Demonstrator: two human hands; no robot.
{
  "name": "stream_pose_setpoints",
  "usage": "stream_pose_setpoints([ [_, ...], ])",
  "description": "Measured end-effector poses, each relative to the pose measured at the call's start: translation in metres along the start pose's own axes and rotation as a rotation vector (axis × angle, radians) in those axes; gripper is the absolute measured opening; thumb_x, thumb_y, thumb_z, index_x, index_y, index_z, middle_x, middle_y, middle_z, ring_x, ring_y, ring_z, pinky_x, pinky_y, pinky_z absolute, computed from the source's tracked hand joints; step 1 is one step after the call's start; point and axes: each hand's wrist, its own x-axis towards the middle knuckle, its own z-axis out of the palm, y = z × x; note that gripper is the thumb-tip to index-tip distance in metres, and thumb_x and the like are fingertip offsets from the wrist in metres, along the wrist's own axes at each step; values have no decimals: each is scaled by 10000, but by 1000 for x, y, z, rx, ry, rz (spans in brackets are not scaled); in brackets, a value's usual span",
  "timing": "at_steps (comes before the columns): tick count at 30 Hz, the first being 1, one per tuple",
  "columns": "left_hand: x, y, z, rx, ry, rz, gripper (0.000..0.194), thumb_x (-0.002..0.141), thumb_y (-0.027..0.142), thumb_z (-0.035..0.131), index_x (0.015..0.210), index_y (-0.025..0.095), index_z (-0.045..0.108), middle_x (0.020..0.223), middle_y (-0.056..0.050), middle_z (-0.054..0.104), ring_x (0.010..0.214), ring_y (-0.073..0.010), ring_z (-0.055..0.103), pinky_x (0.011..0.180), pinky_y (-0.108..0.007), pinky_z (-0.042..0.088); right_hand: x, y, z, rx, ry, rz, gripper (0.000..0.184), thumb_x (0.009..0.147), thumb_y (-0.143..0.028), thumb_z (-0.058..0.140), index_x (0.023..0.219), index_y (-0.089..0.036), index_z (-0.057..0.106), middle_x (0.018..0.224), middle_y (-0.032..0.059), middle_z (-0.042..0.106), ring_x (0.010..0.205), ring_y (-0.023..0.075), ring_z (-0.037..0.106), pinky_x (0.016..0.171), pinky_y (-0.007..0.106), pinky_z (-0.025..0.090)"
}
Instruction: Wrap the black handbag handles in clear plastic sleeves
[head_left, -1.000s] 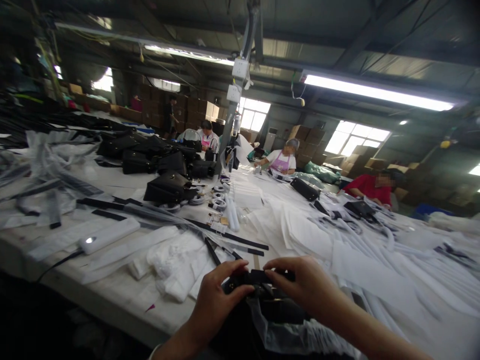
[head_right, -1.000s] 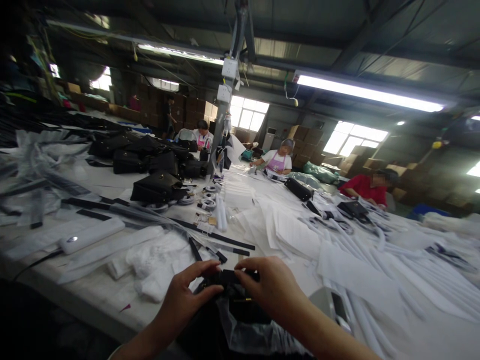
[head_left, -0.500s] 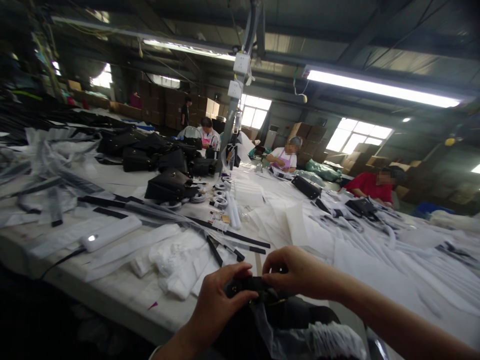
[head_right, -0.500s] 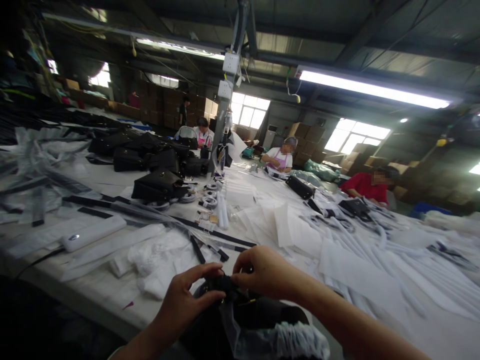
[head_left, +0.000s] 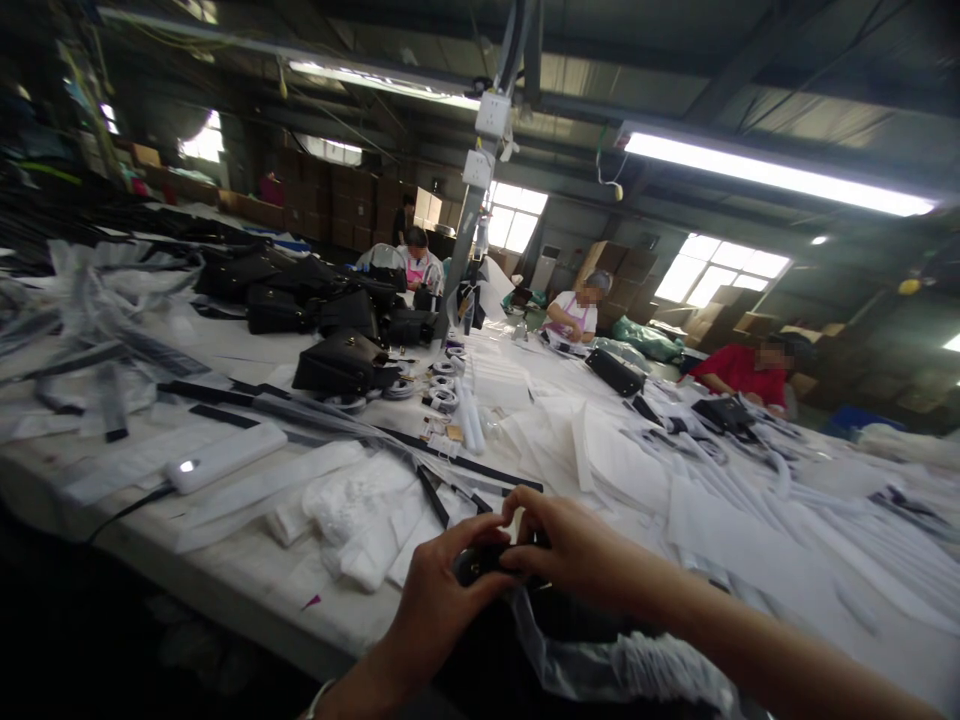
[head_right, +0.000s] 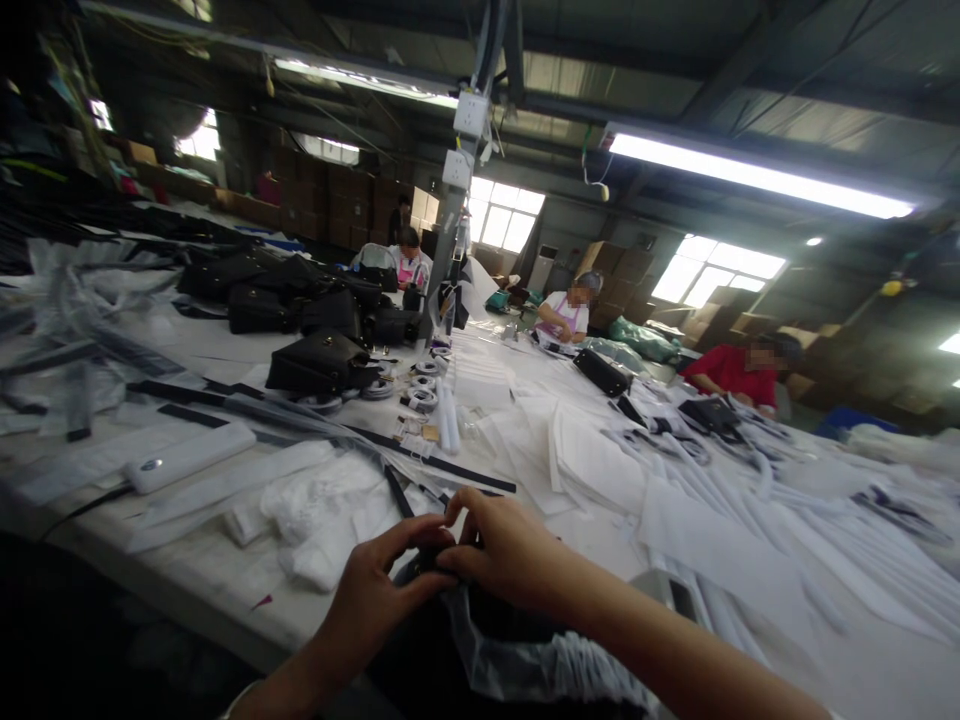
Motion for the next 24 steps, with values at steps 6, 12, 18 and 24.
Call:
stream_pose_setpoints([
  [6,-1,-4,-12,35,23,-57,411,732,226,776,1134,262,696,993,-30,735,856,-196,684,780,-288,561,-4,-2,5,-326,15,-29,436,703,-448,799,1091,-283,688,1002,33,702,899,261,651,728,318,407],
  [12,2,3,-7,-346,-26,-290,408,697,260,797,1083,179,690,945,-49,699,872,-193,680,775,-274,556,2,-3,6,-327,52,-146,291,745,-340,781,1030,-298,741,1157,28,674,1059,253,608,901,357,400],
  [18,-6,-4,-35,-363,47,-393,427,652,302,842,1032,175,698,884,-34,691,898,-194,664,803,-278,537,3,4,-1,-290,40,-208,304,751,-354,785,1045,-300,729,1198,3,702,1092,265,612,988,408,355],
  [24,-37,-41,-102,-158,258,-496,567,608,462,839,1059,162,673,958,-80,712,1033,-286,656,846,-345,541,6,18,-2,-255,51,-165,300,770,-335,773,1063,-293,721,1164,23,719,1088,266,637,1101,491,246],
])
